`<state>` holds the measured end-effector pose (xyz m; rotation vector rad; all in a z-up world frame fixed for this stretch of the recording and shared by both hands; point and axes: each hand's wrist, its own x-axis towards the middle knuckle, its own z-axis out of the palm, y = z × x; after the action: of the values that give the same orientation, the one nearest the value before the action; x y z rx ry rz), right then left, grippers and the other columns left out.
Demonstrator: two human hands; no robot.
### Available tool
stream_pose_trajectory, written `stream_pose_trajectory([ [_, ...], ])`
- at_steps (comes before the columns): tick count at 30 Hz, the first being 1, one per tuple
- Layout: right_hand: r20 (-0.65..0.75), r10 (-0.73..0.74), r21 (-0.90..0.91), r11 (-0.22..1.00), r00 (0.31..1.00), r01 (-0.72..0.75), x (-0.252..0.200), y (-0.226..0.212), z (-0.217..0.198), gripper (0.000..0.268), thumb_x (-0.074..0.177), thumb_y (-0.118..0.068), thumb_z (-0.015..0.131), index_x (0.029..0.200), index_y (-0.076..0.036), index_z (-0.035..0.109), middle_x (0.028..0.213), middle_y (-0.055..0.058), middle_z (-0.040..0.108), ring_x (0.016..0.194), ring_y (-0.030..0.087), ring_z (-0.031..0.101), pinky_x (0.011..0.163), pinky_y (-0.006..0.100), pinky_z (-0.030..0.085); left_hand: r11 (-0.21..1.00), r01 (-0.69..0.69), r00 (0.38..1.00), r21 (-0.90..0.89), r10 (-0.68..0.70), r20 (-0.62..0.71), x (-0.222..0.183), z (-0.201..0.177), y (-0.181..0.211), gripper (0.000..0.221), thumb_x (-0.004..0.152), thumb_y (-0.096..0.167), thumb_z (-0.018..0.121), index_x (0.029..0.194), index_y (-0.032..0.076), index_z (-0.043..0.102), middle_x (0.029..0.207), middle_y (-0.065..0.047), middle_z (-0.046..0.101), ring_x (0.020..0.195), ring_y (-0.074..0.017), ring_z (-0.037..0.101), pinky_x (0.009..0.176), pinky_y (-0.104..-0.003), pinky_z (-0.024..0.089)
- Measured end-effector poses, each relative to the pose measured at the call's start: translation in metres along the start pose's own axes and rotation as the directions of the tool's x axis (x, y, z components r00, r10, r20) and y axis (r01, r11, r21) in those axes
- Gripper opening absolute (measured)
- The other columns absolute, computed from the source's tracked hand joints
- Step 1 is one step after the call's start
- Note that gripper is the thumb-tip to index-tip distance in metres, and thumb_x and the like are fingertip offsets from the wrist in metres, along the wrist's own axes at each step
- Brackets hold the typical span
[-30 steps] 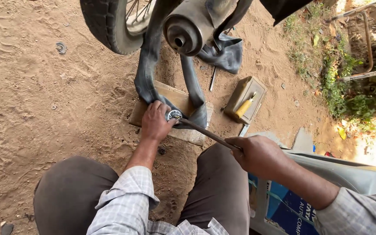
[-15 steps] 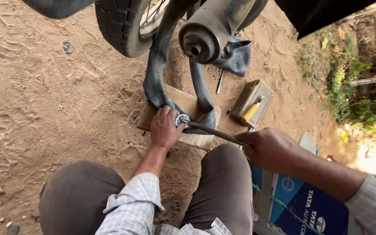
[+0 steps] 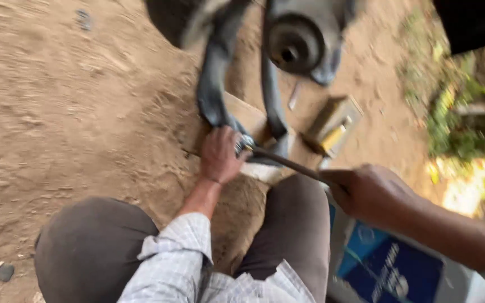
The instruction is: Repairing a punctured motorcycle inner tube by cleaning the surface, roughening it with a drill, and applying a patch.
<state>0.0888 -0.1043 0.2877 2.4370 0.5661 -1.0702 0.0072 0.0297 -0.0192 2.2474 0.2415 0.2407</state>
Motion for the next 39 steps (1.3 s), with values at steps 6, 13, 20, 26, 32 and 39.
stream_pose_trajectory([
  [6, -0.028, -0.006, -0.012, 1.0, 1.0, 0.006, -0.019, -0.008, 0.01, 0.043, 0.093, -0.027, 0.06, 0.134, -0.031, 0.068, 0.073, 0.016, 0.074, 0.061, 0.032, 0.074, 0.064, 0.046, 0.061, 0.994, -0.051, 0.998, 0.101, 0.047, 0.038, 0.003, 0.005, -0.006, 0.058, 0.073, 0.047, 0.089, 0.109, 0.01, 0.062, 0.107, -0.006, 0.052, 0.104, -0.0256, 0.053, 0.099, -0.041, 0.047],
  [13, -0.132, -0.104, -0.082, 0.992, 0.986, 0.094, -0.026, 0.031, 0.064, 0.038, 0.089, -0.038, 0.066, 0.121, -0.019, 0.072, 0.087, 0.015, 0.075, 0.078, 0.035, 0.072, 0.072, 0.05, 0.057, 0.998, 0.037, 0.997, 0.056, -0.04, 0.058, -0.003, -0.006, 0.004, 0.057, 0.07, 0.046, 0.092, 0.107, 0.015, 0.062, 0.111, -0.003, 0.053, 0.11, -0.0229, 0.053, 0.108, -0.039, 0.045],
  [20, -0.362, 0.1, 0.343, 0.939, 0.927, 0.033, -0.037, 0.087, 0.153, 0.032, 0.094, -0.039, 0.067, 0.104, -0.011, 0.075, 0.077, 0.014, 0.072, 0.074, 0.033, 0.07, 0.068, 0.046, 0.055, 0.995, 0.1, 0.995, -0.011, -0.1, 0.021, -0.008, -0.007, 0.015, 0.064, 0.07, 0.027, 0.093, 0.124, 0.012, 0.061, 0.121, -0.009, 0.052, 0.122, -0.0287, 0.05, 0.114, -0.045, 0.04],
  [26, -0.366, 0.251, 0.93, 0.138, 0.896, 0.341, 0.0, 0.089, 0.227, 0.022, 0.098, -0.029, 0.066, 0.103, -0.008, 0.064, 0.072, 0.003, 0.063, 0.059, 0.015, 0.061, 0.053, 0.03, 0.05, 0.916, 0.312, 0.95, -0.253, -0.298, 0.096, -0.006, -0.008, 0.016, 0.065, 0.075, 0.014, 0.083, 0.135, 0.013, 0.059, 0.135, -0.01, 0.053, 0.124, -0.0243, 0.053, 0.105, -0.04, 0.05],
  [32, -0.21, 0.199, 0.876, -0.396, 0.957, 0.275, 0.096, 0.069, 0.228, 0.029, 0.104, -0.033, 0.064, 0.093, -0.007, 0.061, 0.073, 0.004, 0.058, 0.054, 0.013, 0.051, 0.046, 0.029, 0.042, 0.633, 0.68, 0.699, -0.371, -0.712, 0.066, -0.006, -0.01, 0.038, 0.039, 0.1, 0.034, 0.069, 0.118, -0.002, 0.071, 0.106, -0.012, 0.073, 0.085, -0.0217, 0.07, 0.073, -0.035, 0.062],
  [39, 0.012, 0.363, 0.981, -0.183, 0.932, 0.059, 0.193, 0.068, 0.255, 0.034, 0.097, -0.032, 0.066, 0.12, -0.007, 0.068, 0.095, 0.009, 0.071, 0.076, 0.018, 0.065, 0.064, 0.032, 0.054, 0.191, 0.683, 0.638, -0.705, -0.626, 0.448, 0.0, 0.055, -0.001, 0.048, 0.094, 0.033, 0.07, 0.118, -0.008, 0.064, 0.101, -0.022, 0.076, 0.074, -0.0249, 0.077, 0.058, -0.033, 0.066],
])
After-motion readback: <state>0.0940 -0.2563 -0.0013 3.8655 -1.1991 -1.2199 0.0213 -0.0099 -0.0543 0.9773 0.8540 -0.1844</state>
